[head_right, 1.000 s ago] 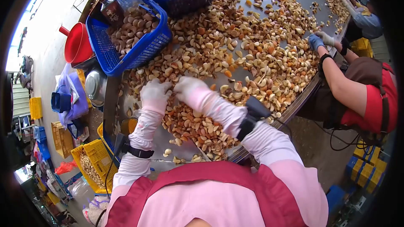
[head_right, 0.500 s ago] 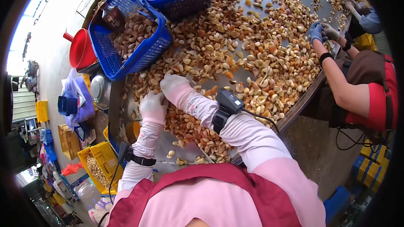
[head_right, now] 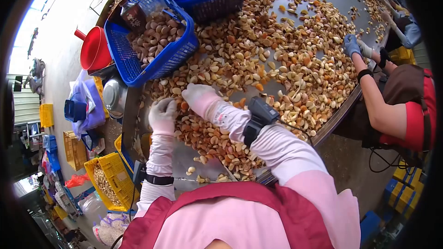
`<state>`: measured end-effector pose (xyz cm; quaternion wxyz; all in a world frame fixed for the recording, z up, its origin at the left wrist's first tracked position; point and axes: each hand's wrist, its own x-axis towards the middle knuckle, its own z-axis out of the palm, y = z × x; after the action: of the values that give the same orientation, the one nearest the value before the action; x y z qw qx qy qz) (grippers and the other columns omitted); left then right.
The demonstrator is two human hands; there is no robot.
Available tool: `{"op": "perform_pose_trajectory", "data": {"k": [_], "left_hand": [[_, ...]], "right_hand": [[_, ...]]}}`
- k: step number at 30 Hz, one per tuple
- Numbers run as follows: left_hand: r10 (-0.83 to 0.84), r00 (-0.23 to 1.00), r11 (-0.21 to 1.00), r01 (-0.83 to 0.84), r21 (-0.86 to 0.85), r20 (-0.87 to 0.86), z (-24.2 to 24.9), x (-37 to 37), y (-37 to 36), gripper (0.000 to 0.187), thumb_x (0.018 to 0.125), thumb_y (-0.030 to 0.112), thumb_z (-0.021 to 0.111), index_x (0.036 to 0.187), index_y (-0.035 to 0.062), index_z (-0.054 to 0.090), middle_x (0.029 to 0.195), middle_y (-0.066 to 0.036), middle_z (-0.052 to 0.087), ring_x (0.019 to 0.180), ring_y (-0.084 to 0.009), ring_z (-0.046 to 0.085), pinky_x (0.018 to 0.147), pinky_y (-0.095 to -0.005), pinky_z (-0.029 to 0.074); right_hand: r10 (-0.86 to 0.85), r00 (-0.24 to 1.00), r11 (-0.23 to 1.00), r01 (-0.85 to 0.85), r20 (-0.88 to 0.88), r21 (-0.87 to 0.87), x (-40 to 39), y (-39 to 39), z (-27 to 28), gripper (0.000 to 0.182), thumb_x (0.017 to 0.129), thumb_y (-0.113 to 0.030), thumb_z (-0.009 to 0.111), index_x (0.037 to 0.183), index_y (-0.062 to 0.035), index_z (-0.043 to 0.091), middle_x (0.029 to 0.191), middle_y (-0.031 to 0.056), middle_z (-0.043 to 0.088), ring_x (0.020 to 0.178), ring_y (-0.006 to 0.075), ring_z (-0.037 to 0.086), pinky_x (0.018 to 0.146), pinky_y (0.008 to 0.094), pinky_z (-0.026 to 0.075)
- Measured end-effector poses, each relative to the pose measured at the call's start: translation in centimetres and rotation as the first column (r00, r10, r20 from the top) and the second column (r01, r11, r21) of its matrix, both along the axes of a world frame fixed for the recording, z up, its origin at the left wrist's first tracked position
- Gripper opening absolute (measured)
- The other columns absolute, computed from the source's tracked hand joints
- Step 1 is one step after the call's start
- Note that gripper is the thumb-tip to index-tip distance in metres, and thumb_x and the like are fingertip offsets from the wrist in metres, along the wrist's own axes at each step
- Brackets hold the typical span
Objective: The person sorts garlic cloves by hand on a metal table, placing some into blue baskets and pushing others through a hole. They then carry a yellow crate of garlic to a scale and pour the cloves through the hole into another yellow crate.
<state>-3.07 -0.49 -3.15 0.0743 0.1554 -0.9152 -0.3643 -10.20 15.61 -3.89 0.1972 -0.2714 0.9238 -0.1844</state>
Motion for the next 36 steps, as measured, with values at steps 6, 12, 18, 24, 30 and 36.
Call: {"op": "perform_pose_trajectory", "data": {"k": [6,12,18,24,30,36], "left_hand": [[-0.246,0.953,0.963,0.219,-0.159,-0.178,1.6,-0.4,0.0,0.016,0.078,0.018,0.075,0.093,0.0149,0.08,0.082,-0.012,0.065,0.078,-0.0314,0.066,0.072,-0.043,0.053],[-0.337,0.913,0.591,0.396,-0.703,0.231,0.4,-4.4,2.7,0.012,0.081,0.03,0.07,0.088,0.0236,0.078,0.088,-0.007,0.066,0.084,-0.028,0.065,0.072,-0.0442,0.052],[-0.225,0.883,0.388,0.469,-0.793,0.412,1.3,-5.2,3.2,0.016,0.089,0.021,0.061,0.094,0.0151,0.075,0.098,-0.005,0.069,0.095,-0.0234,0.068,0.074,-0.0408,0.055],[-0.244,0.868,0.372,0.495,-0.785,0.432,0.6,-4.4,2.5,0.017,0.091,0.022,0.061,0.097,0.0116,0.073,0.1,-0.007,0.069,0.095,-0.0245,0.068,0.077,-0.0423,0.055],[-0.28,0.905,0.767,0.01,0.642,0.32,2.5,-3.4,0.1,0.014,0.086,0.01,0.053,0.087,0.0074,0.067,0.089,-0.003,0.065,0.089,-0.0197,0.066,0.072,-0.0299,0.053],[-0.281,0.944,-0.015,-0.186,0.983,0.174,1.9,1.4,0.0,0.027,0.085,0.003,0.059,0.112,0.0052,0.06,0.097,-0.004,0.058,0.076,-0.0141,0.055,0.069,-0.0292,0.049]], "right_hand": [[-0.141,0.663,0.744,0.561,0.735,-0.363,-1.4,6.3,3.9,0.014,0.089,-0.014,0.062,0.095,-0.0038,0.069,0.082,0.0025,0.072,0.069,0.0137,0.065,0.062,0.0285,0.054],[0.131,0.991,0.991,-0.132,0.019,0.015,4.0,1.7,-0.4,0.022,0.093,-0.007,0.055,0.108,-0.0041,0.071,0.111,0.0177,0.07,0.103,0.0347,0.07,0.087,0.0415,0.057],[0.102,0.955,0.898,0.032,0.278,-0.438,2.0,5.9,0.9,0.022,0.092,-0.019,0.063,0.106,-0.0022,0.068,0.106,0.0178,0.071,0.096,0.0331,0.07,0.084,0.0374,0.056],[0.044,0.999,0.919,-0.031,0.024,-0.394,7.1,11.7,0.6,0.019,0.091,-0.018,0.067,0.105,-0.0054,0.068,0.091,0.0114,0.067,0.086,0.0258,0.069,0.076,0.0354,0.057],[0.01,1.0,0.994,-0.011,-0.005,-0.107,12.2,9.9,1.5,0.014,0.09,-0.02,0.063,0.097,-0.0079,0.066,0.088,0.0131,0.06,0.084,0.0346,0.066,0.074,0.0454,0.055],[0.161,0.981,0.986,-0.154,0.107,-0.067,11.6,9.0,3.1,0.017,0.089,-0.014,0.06,0.101,-0.0092,0.071,0.101,0.013,0.064,0.097,0.0324,0.067,0.083,0.0443,0.055]]}}
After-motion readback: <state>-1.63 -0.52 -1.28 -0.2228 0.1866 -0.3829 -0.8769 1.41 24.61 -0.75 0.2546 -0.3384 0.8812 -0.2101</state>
